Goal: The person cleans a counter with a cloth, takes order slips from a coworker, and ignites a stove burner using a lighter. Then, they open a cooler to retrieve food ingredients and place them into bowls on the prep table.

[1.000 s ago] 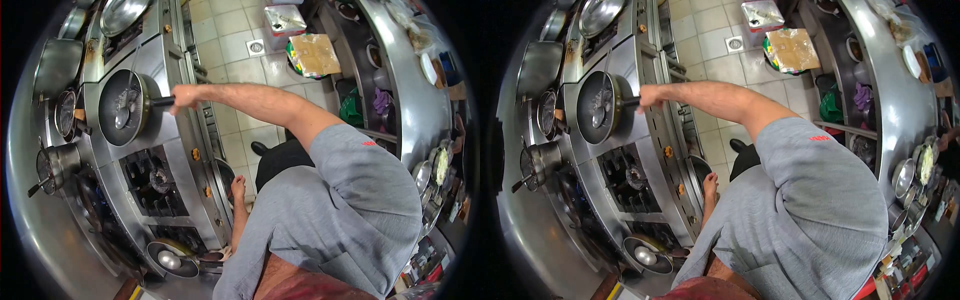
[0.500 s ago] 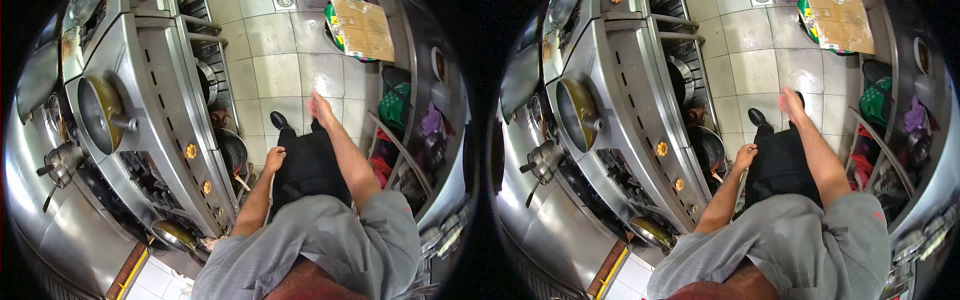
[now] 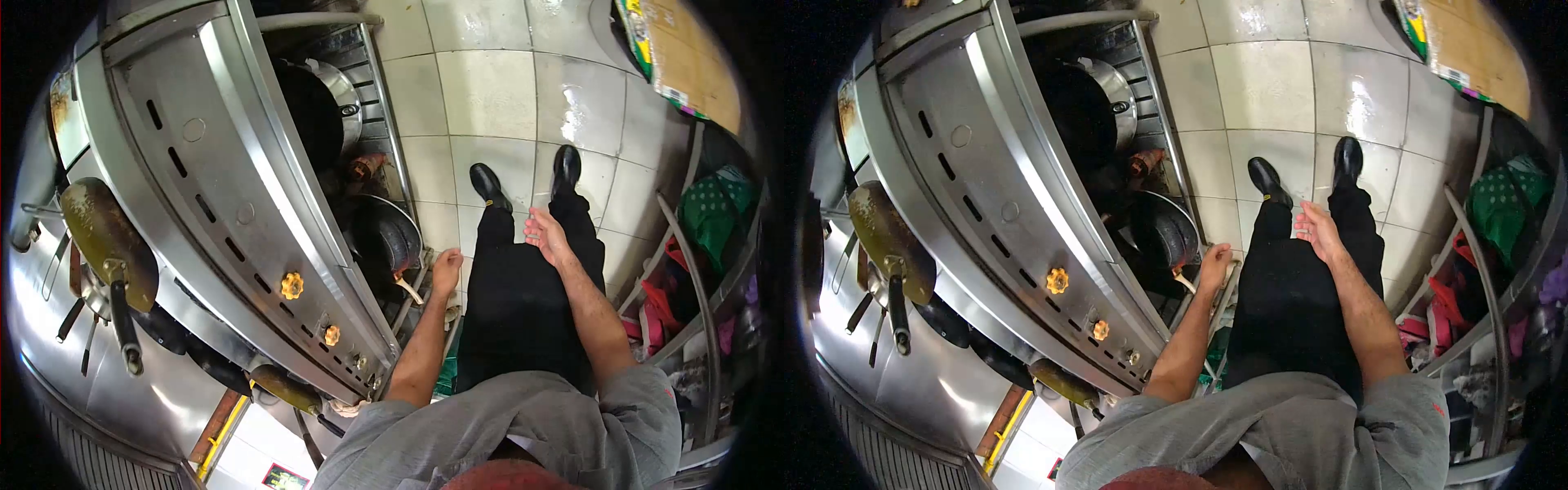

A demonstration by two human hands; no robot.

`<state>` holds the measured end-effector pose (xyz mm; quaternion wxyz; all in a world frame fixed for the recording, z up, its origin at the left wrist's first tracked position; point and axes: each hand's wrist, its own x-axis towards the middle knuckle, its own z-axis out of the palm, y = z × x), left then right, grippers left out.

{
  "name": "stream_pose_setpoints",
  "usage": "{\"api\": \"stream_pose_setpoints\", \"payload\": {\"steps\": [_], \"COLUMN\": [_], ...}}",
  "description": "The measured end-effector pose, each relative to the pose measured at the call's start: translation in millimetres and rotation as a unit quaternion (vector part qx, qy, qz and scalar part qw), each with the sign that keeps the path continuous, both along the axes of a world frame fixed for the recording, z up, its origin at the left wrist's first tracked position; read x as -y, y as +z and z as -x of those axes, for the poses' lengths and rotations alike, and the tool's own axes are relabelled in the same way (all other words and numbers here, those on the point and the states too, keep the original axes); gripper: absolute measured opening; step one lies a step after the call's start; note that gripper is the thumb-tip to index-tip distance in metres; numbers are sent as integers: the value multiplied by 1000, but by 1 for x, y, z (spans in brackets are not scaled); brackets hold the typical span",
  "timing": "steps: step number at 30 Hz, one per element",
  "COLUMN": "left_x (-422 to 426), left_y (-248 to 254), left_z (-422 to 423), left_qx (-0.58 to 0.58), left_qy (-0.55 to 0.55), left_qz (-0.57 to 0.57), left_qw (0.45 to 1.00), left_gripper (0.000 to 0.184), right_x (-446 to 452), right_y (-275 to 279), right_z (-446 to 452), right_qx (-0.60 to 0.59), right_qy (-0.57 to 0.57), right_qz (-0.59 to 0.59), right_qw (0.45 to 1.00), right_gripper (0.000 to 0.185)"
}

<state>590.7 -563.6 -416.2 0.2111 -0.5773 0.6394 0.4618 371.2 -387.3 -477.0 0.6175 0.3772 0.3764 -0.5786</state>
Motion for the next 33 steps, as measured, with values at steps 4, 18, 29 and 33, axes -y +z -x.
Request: {"api": "stream_pose_setpoints", "payload": {"steps": [4, 18, 29, 33], "left_x": [-5, -93, 49, 155], "left_y": [-19, -11, -12, -55], "left_z": [-72, -241, -198, -158], "left_qx": [58, 86, 71, -96], "left_qy": [19, 98, 0, 273], "left_qz": [-7, -20, 275, 263], "left_qw": [998, 991, 959, 920], "left_gripper": [29, 27, 20, 15], "right_x": [-14, -31, -23, -21], "right_y": [-24, -39, -25, -21], "right_z": [-10, -4, -68, -96], "right_qx": [44, -5, -22, -15], "right_qy": [22, 48, -52, -29], "right_qz": [-40, -32, -2, 9], "right_qw": [998, 998, 998, 999], "right_gripper": [32, 37, 34, 32]}}
